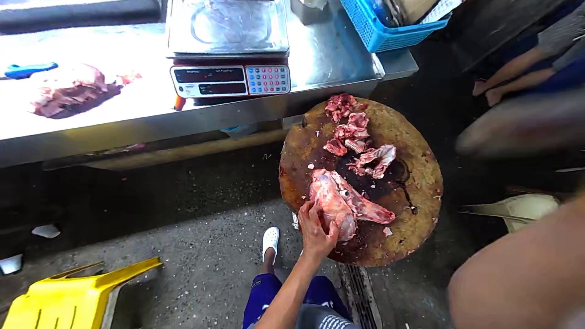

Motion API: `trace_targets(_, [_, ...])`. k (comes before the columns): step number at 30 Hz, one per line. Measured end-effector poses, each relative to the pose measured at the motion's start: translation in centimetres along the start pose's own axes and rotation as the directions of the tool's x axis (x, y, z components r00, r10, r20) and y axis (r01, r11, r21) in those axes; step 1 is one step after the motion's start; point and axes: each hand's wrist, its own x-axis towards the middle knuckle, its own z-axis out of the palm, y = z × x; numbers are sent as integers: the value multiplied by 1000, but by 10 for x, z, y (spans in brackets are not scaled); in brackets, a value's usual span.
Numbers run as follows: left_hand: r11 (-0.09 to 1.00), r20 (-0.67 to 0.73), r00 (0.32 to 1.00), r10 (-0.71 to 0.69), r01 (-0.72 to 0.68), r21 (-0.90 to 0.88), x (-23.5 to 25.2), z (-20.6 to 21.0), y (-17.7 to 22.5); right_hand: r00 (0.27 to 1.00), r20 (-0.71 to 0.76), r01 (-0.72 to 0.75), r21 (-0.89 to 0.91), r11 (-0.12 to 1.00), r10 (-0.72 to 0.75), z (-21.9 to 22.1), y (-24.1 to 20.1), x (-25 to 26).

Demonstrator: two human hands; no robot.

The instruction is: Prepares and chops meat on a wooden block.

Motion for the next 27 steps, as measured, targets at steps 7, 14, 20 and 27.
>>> trace_targets(7, [995,53,994,-91,93,-32,-14,5,7,300,256,-676,-623,394,919,160,81,-126])
trace_targets(14, [990,53,992,-112,115,-77,-7,7,6,571,199,-655,-474,588,797,132,67,-107])
trace_targets(20, [994,45,995,-85,88,-67,-11,10,3,915,-266,-347,-135,928,303,67,-12,-18])
trace_targets(27, [989,-11,996,-93,91,-120,-25,19,-1,506,187,-646,-566,513,842,158,59,-140])
